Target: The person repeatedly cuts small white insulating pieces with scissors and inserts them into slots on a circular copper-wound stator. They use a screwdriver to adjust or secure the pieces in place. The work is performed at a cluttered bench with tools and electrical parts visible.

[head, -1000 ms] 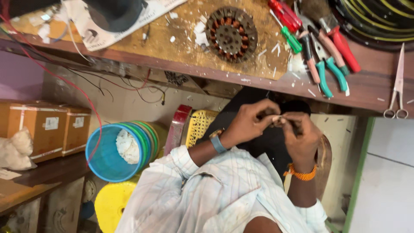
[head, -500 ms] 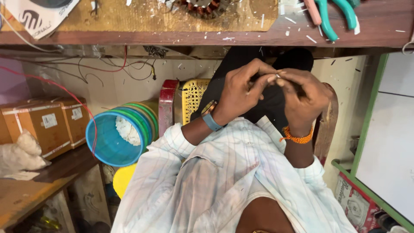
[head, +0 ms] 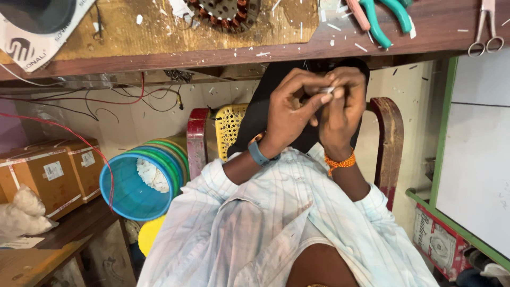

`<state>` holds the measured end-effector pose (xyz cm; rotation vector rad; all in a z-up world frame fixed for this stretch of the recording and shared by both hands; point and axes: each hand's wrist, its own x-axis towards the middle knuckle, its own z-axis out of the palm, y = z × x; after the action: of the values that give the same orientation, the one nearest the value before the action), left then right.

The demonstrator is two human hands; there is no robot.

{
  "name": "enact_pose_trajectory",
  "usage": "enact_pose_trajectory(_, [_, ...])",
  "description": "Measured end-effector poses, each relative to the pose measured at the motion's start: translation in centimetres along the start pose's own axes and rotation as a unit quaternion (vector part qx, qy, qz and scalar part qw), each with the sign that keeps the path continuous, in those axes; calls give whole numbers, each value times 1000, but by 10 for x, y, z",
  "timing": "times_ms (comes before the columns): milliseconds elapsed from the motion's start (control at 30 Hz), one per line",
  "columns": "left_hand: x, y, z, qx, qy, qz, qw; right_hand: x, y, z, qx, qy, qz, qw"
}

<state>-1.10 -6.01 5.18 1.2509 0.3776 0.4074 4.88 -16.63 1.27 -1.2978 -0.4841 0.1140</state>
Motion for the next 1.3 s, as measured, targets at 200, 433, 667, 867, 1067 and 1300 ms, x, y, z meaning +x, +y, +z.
enact_pose_trajectory(200, [-5, 4, 0, 358, -2, 166, 919, -4, 15, -30, -106, -43, -6, 993])
enact_pose_trajectory(433, [-6, 21, -4, 241, -38, 209, 947, -4, 17, -40, -291, -9, -178, 940])
enact_pose_trajectory(667, [-7, 11, -27, 251, -69, 238, 936, -11, 8, -34, -151, -46, -113, 981])
enact_pose_trajectory(867, [-16, 4, -21, 78, -101, 63, 990, 3, -16, -48, -279, -131, -251, 918])
enact_pose_trajectory(1067, [-20, 8, -14, 32, -70, 33, 996, -2, -30, -34, -322, -109, -186, 922])
enact_pose_trajectory(1300, [-18, 11, -25, 166, -83, 76, 980, -6, -35, -29, -138, -74, 61, 986])
